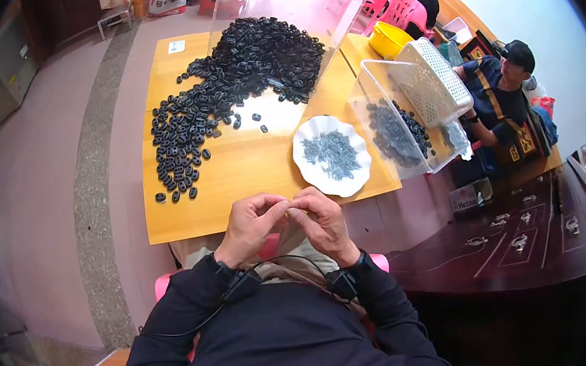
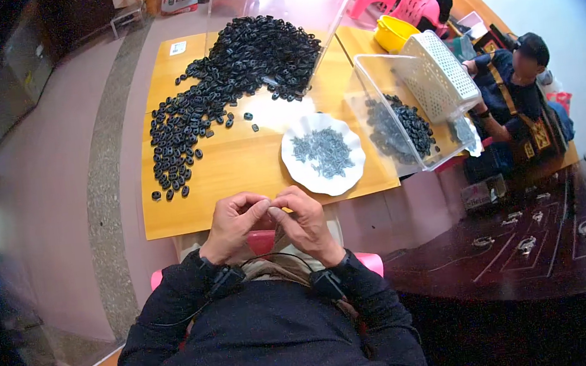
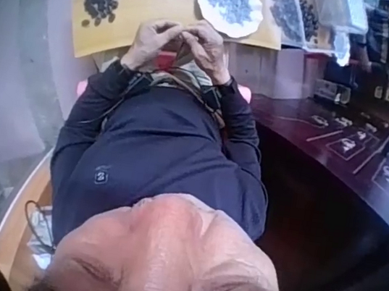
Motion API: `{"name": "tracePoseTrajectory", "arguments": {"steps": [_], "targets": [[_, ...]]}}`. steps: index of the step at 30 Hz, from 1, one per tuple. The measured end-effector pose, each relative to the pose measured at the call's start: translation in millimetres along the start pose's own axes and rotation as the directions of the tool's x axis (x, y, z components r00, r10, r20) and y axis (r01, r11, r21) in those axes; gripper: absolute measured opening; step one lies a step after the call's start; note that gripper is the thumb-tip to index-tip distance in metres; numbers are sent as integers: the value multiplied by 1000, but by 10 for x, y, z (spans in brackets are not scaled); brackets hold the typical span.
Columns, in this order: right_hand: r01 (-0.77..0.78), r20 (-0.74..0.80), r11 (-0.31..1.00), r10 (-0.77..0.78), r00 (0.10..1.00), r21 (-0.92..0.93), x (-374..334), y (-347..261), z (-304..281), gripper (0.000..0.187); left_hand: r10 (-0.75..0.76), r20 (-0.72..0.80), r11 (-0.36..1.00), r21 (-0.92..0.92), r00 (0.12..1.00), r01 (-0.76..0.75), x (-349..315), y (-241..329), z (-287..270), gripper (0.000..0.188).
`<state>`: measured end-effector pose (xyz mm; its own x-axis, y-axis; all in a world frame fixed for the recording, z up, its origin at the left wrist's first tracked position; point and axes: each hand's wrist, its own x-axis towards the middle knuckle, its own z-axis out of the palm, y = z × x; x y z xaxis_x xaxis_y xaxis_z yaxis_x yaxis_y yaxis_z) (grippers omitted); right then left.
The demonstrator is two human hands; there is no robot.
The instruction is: The person assembles components by hand by picking up a black plastic toggle and a metal spring, inserting the spring into the toggle, and placing the finished unit into a clear container.
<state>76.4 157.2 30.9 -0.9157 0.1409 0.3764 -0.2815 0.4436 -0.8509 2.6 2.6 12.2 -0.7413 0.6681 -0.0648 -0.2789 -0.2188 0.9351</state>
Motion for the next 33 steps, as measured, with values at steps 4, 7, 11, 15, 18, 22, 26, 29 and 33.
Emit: {"name": "tracePoseTrajectory", "arguments": {"steps": [4,7,11,15,18,22,26,29,33], "targets": [[47,-80,996,-54,995,-78,-5,-4,79,7,19,-29,999,52,999,-17,17,-77,-49,17],[60,-124,992,-74,989,-115,-16,28,93,8,-46,-20,999,-14,999,46,15,-36,-32,17],[5,-123,1000,-9,992,-30,-33,48,104,8,-68,-5,997,-43,998,68,22,-51,-60,18],[-68,-135,978,96,986,199,-65,137,137,6,-90,51,991,-98,995,95,35,-43,-62,18],[-112,-117,956,148,982,273,-72,88,167,4,-95,50,990,-103,994,100,34,-40,-67,17],[-192,-91,934,228,969,301,-64,-49,178,5,-35,22,999,-40,999,36,33,-85,-60,16],[-139,-95,989,143,985,44,-46,-65,149,8,-32,-9,999,-6,999,32,24,-93,-17,16],[-108,-90,990,100,991,-95,-23,-52,145,11,7,-16,999,37,1000,-7,24,-119,-8,16],[-61,-76,981,48,996,-182,-20,-2,138,14,80,-24,982,174,997,-75,25,-156,-19,17]]}}
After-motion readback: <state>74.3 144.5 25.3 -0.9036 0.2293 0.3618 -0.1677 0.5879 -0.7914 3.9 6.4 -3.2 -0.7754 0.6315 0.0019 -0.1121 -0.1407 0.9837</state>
